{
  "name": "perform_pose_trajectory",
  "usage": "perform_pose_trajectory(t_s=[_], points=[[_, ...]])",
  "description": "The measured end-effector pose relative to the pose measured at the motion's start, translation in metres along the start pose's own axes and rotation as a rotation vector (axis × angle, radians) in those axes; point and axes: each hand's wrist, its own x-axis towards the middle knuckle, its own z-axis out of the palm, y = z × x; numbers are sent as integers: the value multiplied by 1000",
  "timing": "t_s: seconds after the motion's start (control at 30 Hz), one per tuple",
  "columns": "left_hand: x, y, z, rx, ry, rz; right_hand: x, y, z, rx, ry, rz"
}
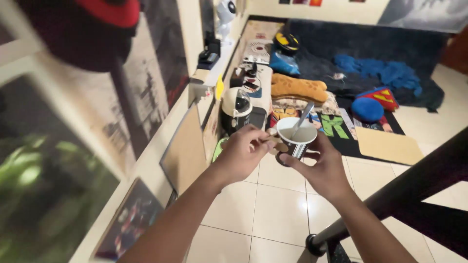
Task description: The recorder prepares a hot drink by getting a cup, adding a sachet of powder, and checking an electric kettle.
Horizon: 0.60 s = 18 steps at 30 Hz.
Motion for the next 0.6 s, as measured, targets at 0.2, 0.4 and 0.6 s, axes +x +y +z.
perform_pose_trajectory(t_s=[0.2, 0.4, 0.6], points=[[83, -54, 13, -191, -110, 8, 66, 47, 3, 75, 51, 18], [171, -96, 37, -161, -155, -84, 139, 105, -12, 150, 59, 97], [275, -130, 70, -61, -174, -92, 229, 174, -37, 195, 115, 192]])
